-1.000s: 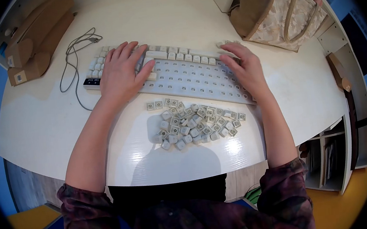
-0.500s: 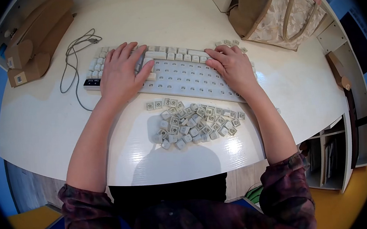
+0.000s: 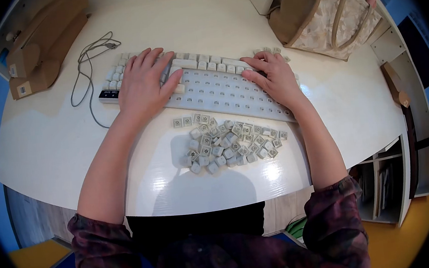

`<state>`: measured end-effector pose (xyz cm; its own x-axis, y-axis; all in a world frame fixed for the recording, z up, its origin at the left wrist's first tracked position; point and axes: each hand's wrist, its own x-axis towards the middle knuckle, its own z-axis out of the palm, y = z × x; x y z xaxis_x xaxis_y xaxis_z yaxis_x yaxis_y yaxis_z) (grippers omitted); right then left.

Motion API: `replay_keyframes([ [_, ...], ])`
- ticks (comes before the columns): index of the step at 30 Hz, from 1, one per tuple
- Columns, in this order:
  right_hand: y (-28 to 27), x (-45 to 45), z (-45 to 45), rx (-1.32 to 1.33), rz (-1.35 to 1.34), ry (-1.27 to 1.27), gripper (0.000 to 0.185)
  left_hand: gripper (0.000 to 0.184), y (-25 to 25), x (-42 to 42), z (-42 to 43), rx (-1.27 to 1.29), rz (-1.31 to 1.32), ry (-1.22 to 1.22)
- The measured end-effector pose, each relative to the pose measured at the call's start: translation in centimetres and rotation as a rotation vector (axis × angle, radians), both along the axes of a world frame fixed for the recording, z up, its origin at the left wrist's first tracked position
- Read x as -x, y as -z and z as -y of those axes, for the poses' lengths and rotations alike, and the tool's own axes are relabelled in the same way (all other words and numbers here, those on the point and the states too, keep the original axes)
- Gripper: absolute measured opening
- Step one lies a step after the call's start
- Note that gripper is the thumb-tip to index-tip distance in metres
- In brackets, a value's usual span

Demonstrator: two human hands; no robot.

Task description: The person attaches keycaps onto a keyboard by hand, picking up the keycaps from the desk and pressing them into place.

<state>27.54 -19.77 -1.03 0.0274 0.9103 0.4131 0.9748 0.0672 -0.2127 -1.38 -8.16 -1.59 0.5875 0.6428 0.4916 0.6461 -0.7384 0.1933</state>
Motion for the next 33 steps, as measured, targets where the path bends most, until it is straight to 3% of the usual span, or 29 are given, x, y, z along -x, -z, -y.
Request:
replay_keyframes([
  [5,-0.1,0.4,-0.1,0.011,0.065,0.014,0.039,0.050,0.1,0.1,-0.3,0.002,-0.015,0.000],
  [14,0.0,0.1,-0.1,-0.006,-0.065,0.024,0.035,0.050,-0.1,0.1,-0.1,0.022,-0.024,-0.005],
  [17,0.4,-0.2,-0.4,-0.242,-0.106,-0.005,0.033,0.049,-0.1,0.1,-0.1,0.025,-0.016,-0.008],
  [20,-1.3,0.2,0.6,-0.065,-0.179,0.294,0.032,0.049,0.0,0.1,-0.1,0.017,-0.018,-0.019],
  [23,-1.6,-0.5,0.6,-0.070,-0.061,0.372,0.030,0.050,0.0,0.0,0.0,0.021,-0.015,-0.015],
  [26,-2.1,-0.7,0.9,0.038,-0.196,0.426,0.028,0.050,-0.1,0.0,0.0,0.023,-0.021,-0.017],
  [29,-1.1,-1.8,1.1,-0.085,-0.065,0.366,0.029,0.050,-0.1,0.0,0.0,0.026,-0.017,-0.017],
  [33,-1.1,-1.3,1.1,-0.148,-0.147,0.163,0.034,0.050,0.0,0.0,-0.1,0.017,-0.010,-0.011],
])
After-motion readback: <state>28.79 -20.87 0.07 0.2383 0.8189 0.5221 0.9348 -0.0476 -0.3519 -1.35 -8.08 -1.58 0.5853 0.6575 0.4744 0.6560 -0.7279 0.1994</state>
